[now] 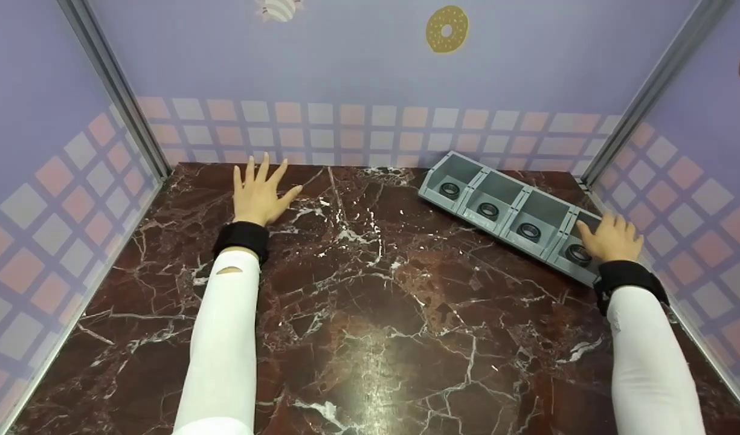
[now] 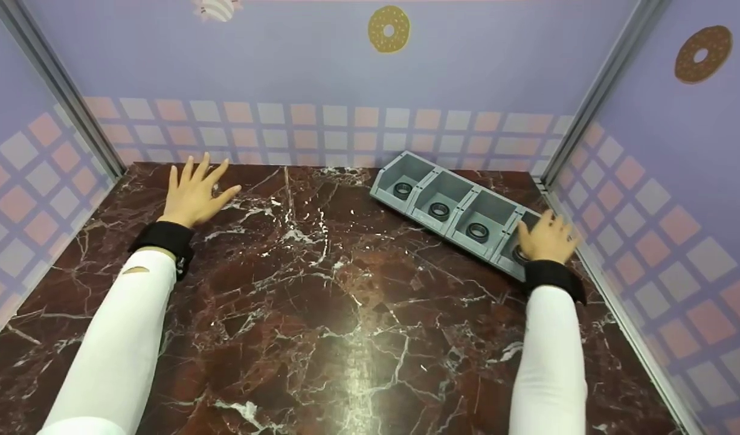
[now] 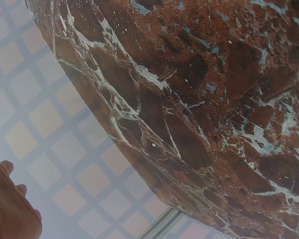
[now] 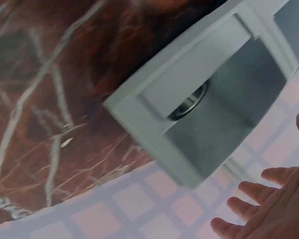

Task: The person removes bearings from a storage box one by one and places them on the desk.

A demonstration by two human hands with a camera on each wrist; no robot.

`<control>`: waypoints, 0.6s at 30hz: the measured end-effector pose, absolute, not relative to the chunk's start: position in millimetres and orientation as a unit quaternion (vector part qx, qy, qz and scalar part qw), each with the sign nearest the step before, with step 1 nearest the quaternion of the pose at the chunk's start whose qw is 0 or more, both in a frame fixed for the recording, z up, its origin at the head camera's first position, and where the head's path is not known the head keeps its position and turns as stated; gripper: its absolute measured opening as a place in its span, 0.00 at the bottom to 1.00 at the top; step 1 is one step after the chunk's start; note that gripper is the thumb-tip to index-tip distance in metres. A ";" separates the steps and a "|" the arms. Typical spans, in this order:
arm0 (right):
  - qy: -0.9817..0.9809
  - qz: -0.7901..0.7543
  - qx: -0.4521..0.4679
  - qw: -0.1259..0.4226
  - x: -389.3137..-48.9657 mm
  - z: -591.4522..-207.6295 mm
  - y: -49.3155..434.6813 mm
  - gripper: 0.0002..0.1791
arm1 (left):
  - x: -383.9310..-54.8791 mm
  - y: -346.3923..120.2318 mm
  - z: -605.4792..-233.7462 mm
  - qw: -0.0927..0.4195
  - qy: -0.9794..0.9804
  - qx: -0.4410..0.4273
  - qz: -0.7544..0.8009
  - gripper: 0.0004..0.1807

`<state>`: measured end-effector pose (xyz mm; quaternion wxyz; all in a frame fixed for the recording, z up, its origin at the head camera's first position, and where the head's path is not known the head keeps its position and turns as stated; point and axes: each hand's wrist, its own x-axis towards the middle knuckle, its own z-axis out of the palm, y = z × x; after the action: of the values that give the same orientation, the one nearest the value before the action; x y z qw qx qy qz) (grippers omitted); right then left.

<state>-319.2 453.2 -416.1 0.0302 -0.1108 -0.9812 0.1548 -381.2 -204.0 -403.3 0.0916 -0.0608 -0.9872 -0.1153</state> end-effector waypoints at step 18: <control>-0.973 0.178 -0.149 -0.017 -296.3 -434.2 486.1 0.48 | -378.9 -208.3 -403.6 0.090 -0.987 -0.059 -0.119 0.41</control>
<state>-296.3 486.1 -434.2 -0.0168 -0.1486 -0.9725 0.1784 -378.9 -208.3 -403.6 0.0896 -0.0586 -0.9871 -0.1192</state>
